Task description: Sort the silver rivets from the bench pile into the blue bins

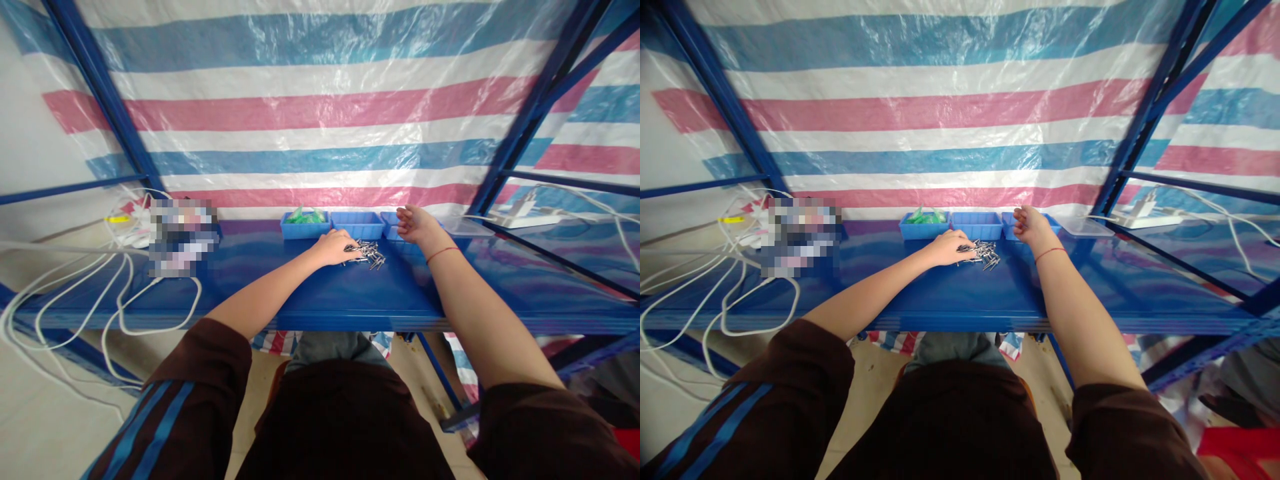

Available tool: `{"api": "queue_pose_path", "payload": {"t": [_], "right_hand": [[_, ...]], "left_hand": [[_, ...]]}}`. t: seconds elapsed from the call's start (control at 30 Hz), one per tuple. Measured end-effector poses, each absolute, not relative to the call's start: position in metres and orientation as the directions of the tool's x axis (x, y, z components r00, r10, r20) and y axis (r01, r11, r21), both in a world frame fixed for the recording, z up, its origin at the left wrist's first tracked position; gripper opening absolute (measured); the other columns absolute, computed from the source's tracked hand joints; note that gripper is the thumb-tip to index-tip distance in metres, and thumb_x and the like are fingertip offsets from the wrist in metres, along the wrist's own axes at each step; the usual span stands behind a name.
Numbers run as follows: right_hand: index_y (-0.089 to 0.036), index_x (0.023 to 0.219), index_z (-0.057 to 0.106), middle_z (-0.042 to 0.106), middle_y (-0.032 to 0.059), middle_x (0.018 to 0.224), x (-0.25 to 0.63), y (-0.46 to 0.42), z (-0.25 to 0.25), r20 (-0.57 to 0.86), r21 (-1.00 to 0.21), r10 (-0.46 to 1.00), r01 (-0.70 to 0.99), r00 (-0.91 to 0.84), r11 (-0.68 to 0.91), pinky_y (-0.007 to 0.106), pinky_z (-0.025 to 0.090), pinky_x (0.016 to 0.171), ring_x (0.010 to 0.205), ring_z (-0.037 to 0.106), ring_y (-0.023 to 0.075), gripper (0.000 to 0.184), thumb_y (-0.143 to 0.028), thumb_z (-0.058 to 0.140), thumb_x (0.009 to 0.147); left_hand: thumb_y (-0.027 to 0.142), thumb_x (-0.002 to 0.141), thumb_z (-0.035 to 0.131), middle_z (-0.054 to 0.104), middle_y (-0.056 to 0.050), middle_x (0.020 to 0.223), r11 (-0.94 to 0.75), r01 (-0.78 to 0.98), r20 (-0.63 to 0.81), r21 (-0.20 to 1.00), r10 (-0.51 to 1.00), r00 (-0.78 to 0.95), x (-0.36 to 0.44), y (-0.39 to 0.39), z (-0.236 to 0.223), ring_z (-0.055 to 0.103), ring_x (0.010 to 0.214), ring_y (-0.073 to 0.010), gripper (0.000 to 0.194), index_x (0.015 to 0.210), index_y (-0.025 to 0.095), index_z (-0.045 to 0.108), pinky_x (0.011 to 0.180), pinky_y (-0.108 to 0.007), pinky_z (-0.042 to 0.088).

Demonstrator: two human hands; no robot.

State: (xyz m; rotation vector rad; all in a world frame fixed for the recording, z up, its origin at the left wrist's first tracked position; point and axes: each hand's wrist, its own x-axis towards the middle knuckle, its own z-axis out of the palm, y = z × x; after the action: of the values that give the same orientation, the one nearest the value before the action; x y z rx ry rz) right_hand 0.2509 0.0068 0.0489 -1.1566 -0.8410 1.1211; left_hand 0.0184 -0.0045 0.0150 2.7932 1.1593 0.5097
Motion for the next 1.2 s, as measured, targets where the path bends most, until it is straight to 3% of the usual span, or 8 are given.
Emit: {"api": "queue_pose_path", "payload": {"t": [0.1, 0.27, 0.5, 0.7, 0.8, 0.9, 1.2], "right_hand": [[-0.018, 0.071, 0.052, 0.047, -0.0035, 0.052, 0.244, 0.001, 0.053, -0.090, -0.933, 0.963, -0.360, 0.255, 0.008, 0.018, 0.019, 0.034, 0.039, 0.030, 0.0055, 0.011, -0.015, 0.047, 0.080], [-0.016, 0.079, 0.060, 0.051, -0.0023, 0.058, 0.224, -0.007, 0.059, 0.003, -0.968, 0.989, -0.247, 0.148, 0.040, 0.017, 0.023, 0.035, 0.043, 0.034, 0.0054, 0.006, -0.017, 0.054, 0.078], [-0.015, 0.075, 0.064, 0.057, 0.0018, 0.067, 0.210, -0.016, 0.058, 0.136, -0.980, 0.985, 0.162, 0.102, 0.119, 0.018, 0.030, 0.040, 0.049, 0.039, 0.0058, 0.009, -0.020, 0.057, 0.078], [-0.015, 0.064, 0.065, 0.059, 0.0027, 0.059, 0.207, -0.020, 0.055, 0.232, -0.792, 0.964, 0.550, -0.133, 0.266, 0.022, 0.033, 0.043, 0.050, 0.045, 0.0096, 0.013, -0.023, 0.063, 0.074], [-0.016, 0.065, 0.067, 0.060, 0.0009, 0.058, 0.205, -0.019, 0.053, 0.214, -0.743, 0.945, 0.586, -0.247, 0.322, 0.023, 0.036, 0.048, 0.052, 0.048, 0.0107, 0.008, -0.021, 0.065, 0.071], [-0.016, 0.064, 0.067, 0.058, 0.0002, 0.055, 0.204, -0.019, 0.054, 0.227, -0.725, 0.941, 0.601, -0.251, 0.335, 0.024, 0.036, 0.050, 0.052, 0.048, 0.0109, 0.013, -0.026, 0.064, 0.072], [-0.016, 0.069, 0.069, 0.061, 0.0003, 0.060, 0.204, -0.018, 0.053, 0.248, -0.661, 0.930, 0.654, -0.273, 0.368, 0.025, 0.038, 0.054, 0.053, 0.049, 0.0112, 0.014, -0.025, 0.059, 0.073]], "left_hand": [[0.042, 0.086, 0.054, 0.061, -0.006, 0.112, -0.737, 0.649, 0.289, 0.189, 0.674, 0.680, 0.019, -0.002, 0.014, 0.055, 0.106, -0.0239, 0.030, 0.107, 0.027, 0.070, 0.095, -0.041, 0.041], [0.036, 0.086, 0.055, 0.062, -0.006, 0.106, -0.757, 0.625, 0.329, 0.189, 0.649, 0.686, 0.019, 0.000, 0.012, 0.056, 0.103, -0.0210, 0.024, 0.099, 0.024, 0.071, 0.094, -0.037, 0.042], [0.035, 0.087, 0.053, 0.062, -0.006, 0.104, -0.732, 0.663, 0.340, 0.155, 0.670, 0.660, 0.022, 0.000, 0.010, 0.057, 0.101, -0.0210, 0.023, 0.093, 0.022, 0.070, 0.096, -0.037, 0.042], [0.032, 0.089, 0.049, 0.060, -0.006, 0.108, -0.723, 0.679, 0.375, 0.127, 0.669, 0.642, 0.021, -0.003, 0.010, 0.055, 0.104, -0.0232, 0.023, 0.091, 0.022, 0.070, 0.094, -0.040, 0.043], [0.038, 0.088, 0.051, 0.059, -0.007, 0.110, -0.708, 0.689, 0.340, 0.151, 0.692, 0.637, 0.021, -0.004, 0.011, 0.054, 0.105, -0.0250, 0.025, 0.094, 0.023, 0.070, 0.093, -0.043, 0.043], [0.043, 0.085, 0.055, 0.059, -0.007, 0.110, -0.709, 0.683, 0.305, 0.176, 0.699, 0.647, 0.022, -0.006, 0.013, 0.054, 0.106, -0.0259, 0.026, 0.096, 0.024, 0.071, 0.093, -0.044, 0.042], [0.031, 0.088, 0.049, 0.061, -0.006, 0.107, -0.733, 0.666, 0.353, 0.138, 0.665, 0.658, 0.021, -0.003, 0.011, 0.055, 0.103, -0.0230, 0.024, 0.092, 0.022, 0.071, 0.090, -0.038, 0.044]]}}
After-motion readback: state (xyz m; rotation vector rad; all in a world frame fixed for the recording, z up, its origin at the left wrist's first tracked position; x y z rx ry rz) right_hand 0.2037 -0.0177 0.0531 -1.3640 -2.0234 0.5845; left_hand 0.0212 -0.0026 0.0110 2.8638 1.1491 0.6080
